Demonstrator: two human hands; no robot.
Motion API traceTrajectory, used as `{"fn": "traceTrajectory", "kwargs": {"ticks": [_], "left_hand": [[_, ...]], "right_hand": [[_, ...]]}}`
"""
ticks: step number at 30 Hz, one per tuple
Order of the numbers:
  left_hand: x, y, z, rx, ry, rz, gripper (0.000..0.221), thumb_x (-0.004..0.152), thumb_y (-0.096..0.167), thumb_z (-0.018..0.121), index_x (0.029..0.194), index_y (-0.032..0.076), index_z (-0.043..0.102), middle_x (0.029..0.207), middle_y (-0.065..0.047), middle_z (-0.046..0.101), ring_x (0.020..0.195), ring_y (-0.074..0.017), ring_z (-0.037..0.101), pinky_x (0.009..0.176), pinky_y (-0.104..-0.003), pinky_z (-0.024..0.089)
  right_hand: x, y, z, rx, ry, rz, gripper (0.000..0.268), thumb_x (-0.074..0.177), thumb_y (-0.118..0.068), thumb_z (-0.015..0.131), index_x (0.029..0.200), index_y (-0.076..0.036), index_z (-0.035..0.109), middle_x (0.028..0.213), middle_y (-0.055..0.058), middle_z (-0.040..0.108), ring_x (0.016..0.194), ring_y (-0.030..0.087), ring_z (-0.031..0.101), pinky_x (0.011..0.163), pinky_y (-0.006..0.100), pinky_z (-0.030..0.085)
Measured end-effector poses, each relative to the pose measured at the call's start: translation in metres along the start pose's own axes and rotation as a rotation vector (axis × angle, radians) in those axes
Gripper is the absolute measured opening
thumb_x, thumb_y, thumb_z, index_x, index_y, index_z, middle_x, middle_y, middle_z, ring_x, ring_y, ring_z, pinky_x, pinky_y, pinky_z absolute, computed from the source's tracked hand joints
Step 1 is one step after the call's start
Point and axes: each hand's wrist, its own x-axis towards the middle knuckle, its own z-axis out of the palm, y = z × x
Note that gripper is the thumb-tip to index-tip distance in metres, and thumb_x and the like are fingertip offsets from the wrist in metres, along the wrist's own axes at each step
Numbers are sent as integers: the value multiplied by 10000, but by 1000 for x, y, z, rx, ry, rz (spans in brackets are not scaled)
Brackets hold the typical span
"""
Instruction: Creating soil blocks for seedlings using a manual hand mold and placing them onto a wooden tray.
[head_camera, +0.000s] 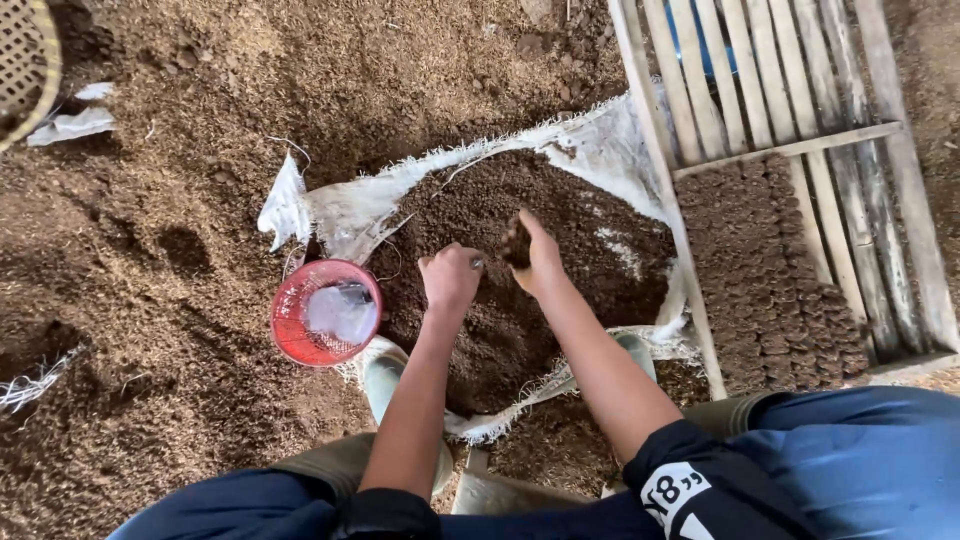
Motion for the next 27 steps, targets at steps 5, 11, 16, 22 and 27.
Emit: {"fn": "traceTrajectory", "kwargs": {"ticks": [5,11,16,22,27], "left_hand": [[-7,14,3,8,-9,70,108,765,250,700,873,253,709,739,35,615,729,-188,643,850,-372,368],[-12,16,13,46,37,133,107,716,220,716,807,274,699,695,45,614,665,-198,639,785,-355,380],[-18,20,9,126,37,111,87,690,243,694,769,279,685,697,54,623,700,-191,641,761,-351,391],[-12,15,12,157,35,121,128,679,190,722,760,286,696,664,72,615,644,-171,635,771,-327,373],[-20,23,-3,135,5,96,137,687,116,667,733,243,692,655,58,619,639,-189,638,778,-332,375]], "right_hand": [[-38,-33,22,85,-188,-79,229,932,-263,494,868,-44,505,718,40,509,638,129,516,487,212,439],[-72,-38,36,25,-262,-179,288,953,-335,431,839,-72,464,671,19,438,589,119,457,479,238,387],[-62,-30,33,68,-295,-203,352,924,-397,463,735,-107,401,627,-24,271,555,109,359,461,224,296],[-75,-29,38,-57,-251,-294,329,900,-389,538,727,-130,435,594,-26,385,516,110,440,433,222,347],[-71,-27,41,-62,-216,-340,378,902,-434,502,699,-119,455,537,-6,385,481,130,458,426,235,367]]}}
